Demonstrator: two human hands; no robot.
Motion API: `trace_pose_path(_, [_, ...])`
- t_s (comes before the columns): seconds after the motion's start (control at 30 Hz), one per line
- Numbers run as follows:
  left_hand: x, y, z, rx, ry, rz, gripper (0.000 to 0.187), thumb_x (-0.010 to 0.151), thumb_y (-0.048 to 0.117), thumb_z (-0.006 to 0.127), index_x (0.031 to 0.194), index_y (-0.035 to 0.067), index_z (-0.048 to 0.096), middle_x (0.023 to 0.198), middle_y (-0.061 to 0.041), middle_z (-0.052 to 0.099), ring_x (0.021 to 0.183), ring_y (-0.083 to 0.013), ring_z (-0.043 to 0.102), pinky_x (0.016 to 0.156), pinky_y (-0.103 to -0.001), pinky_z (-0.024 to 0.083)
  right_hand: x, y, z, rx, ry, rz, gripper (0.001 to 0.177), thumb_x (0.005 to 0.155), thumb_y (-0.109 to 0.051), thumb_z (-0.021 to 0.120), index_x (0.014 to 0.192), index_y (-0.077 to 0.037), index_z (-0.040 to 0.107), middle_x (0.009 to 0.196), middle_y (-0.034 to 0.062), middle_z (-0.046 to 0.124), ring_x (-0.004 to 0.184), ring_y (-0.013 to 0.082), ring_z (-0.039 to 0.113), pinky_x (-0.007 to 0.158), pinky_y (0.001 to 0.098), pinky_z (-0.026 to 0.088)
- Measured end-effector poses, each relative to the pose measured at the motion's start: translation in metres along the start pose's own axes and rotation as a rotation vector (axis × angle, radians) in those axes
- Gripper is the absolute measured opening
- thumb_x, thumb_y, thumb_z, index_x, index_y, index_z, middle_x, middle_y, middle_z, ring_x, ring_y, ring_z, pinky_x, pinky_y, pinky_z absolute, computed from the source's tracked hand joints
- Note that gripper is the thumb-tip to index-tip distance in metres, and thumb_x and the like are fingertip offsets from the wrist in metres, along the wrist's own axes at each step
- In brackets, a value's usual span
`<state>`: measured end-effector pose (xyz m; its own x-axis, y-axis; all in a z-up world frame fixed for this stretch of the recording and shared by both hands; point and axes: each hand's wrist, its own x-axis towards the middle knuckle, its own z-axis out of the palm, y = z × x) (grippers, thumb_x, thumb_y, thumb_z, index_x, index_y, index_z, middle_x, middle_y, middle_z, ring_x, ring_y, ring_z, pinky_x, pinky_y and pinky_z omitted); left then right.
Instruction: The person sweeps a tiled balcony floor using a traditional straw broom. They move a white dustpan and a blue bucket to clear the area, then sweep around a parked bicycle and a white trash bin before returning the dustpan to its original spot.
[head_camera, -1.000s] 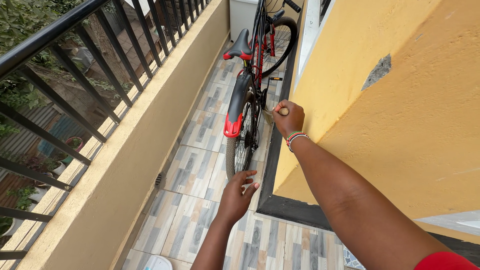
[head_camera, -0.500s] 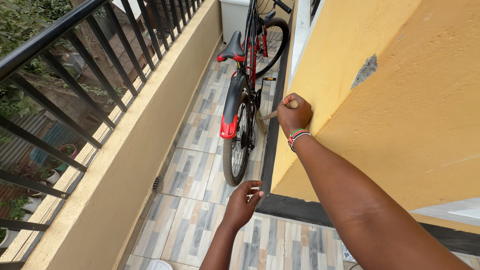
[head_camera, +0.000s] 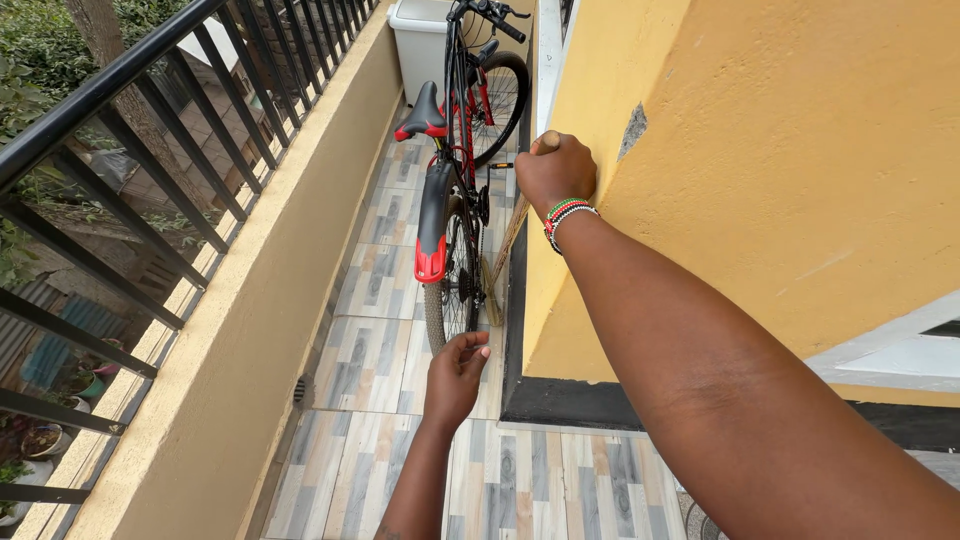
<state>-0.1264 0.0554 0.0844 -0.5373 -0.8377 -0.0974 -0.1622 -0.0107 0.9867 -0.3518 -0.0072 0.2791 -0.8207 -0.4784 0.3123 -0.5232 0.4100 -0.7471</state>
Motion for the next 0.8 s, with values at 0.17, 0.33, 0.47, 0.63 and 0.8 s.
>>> trace_pose_path(0.17, [-0.031,-0.001,-0.007,-0.014,0.000,0.036,0.029,0.095,0.020,0.066,0.121,0.006,0.071,0.111,-0.008,0.075,0.102,-0.0157,0.071,0.085,-0.033,0.057,-0.028,0.017,-0.006,0.007,-0.011,-0.115,0.002,0.072,-0.014,0.066,0.070,-0.014,0.066,0.068,0.0086,0.070,0.063,0.0273,0.068,0.063,0.0383,0.056])
trace_pose_path(0.33, [-0.068,-0.005,-0.027,0.009,0.053,0.001,0.028,0.096,0.022,0.066,0.119,0.008,0.072,0.109,-0.006,0.077,0.099,-0.0144,0.072,0.086,-0.033,0.058,-0.076,0.033,-0.008,0.010,-0.027,-0.303,0.008,0.074,-0.011,0.067,0.069,-0.012,0.061,0.062,0.0083,0.065,0.056,0.0271,0.063,0.055,0.0383,0.051])
trace_pose_path(0.47, [-0.096,-0.014,-0.043,-0.003,0.073,-0.022,0.028,0.095,0.022,0.066,0.120,0.009,0.072,0.110,-0.003,0.076,0.094,-0.0134,0.068,0.081,-0.033,0.057,-0.114,0.047,-0.012,0.007,-0.039,-0.351,0.011,0.077,-0.008,0.066,0.069,-0.011,0.059,0.058,0.0077,0.061,0.051,0.0266,0.057,0.052,0.0375,0.046])
trace_pose_path(0.63, [-0.111,-0.021,-0.057,-0.048,0.116,-0.075,0.028,0.097,0.022,0.066,0.121,0.009,0.071,0.106,-0.004,0.075,0.091,-0.0128,0.065,0.079,-0.032,0.055,-0.138,0.059,-0.015,0.042,0.015,-0.411,0.017,0.076,-0.005,0.066,0.065,-0.011,0.055,0.056,0.0050,0.058,0.048,0.0232,0.054,0.051,0.0350,0.044])
trace_pose_path(0.8, [-0.100,-0.022,-0.047,-0.039,0.108,-0.044,0.028,0.096,0.022,0.066,0.119,0.008,0.071,0.110,-0.001,0.076,0.095,-0.0106,0.067,0.082,-0.031,0.056,-0.139,0.064,-0.014,0.074,0.031,-0.348,0.019,0.077,-0.005,0.066,0.065,-0.012,0.054,0.056,0.0036,0.057,0.048,0.0221,0.056,0.049,0.0350,0.043])
